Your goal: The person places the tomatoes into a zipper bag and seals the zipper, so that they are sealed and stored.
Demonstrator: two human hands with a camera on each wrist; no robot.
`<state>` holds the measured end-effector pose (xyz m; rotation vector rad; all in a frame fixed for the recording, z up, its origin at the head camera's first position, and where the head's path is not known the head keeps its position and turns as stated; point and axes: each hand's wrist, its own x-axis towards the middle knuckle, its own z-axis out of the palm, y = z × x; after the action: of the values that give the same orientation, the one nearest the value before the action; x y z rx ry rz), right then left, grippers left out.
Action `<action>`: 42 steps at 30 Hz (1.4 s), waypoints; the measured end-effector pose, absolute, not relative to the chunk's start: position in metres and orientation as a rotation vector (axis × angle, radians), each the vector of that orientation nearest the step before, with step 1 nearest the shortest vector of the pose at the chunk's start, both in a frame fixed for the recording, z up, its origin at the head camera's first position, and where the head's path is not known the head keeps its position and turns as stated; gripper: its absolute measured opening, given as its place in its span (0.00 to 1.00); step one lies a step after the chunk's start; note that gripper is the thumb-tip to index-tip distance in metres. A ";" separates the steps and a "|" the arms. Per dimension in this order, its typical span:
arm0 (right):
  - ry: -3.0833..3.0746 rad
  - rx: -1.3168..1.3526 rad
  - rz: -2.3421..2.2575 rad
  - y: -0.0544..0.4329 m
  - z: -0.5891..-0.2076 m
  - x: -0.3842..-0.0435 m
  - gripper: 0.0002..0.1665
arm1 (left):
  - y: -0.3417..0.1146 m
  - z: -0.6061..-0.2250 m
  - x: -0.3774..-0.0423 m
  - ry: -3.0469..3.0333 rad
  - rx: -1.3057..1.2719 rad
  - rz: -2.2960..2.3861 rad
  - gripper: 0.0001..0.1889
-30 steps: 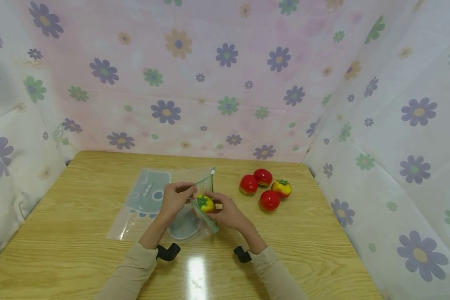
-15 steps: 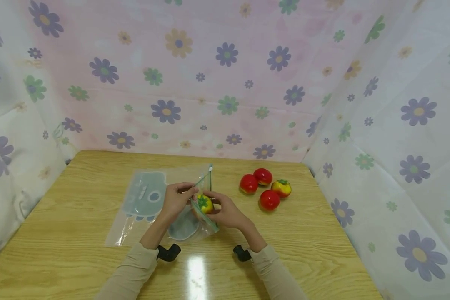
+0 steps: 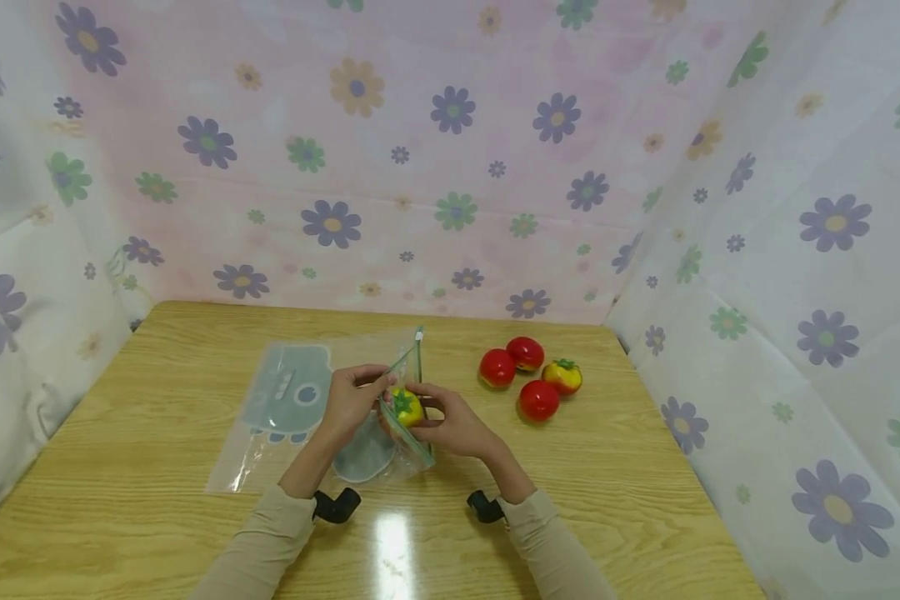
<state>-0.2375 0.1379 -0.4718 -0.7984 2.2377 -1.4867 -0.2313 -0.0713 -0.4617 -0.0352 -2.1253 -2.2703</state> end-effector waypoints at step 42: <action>2.269 -0.887 -1.529 0.121 -0.482 -0.238 0.34 | -0.072 -0.460 -0.228 -2.088 -0.012 -2.348 0.16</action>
<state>-0.2384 0.1214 -0.4817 -0.8874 2.2695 -1.5285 -0.2279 -0.0722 -0.4605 -0.0124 -2.0884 -2.3475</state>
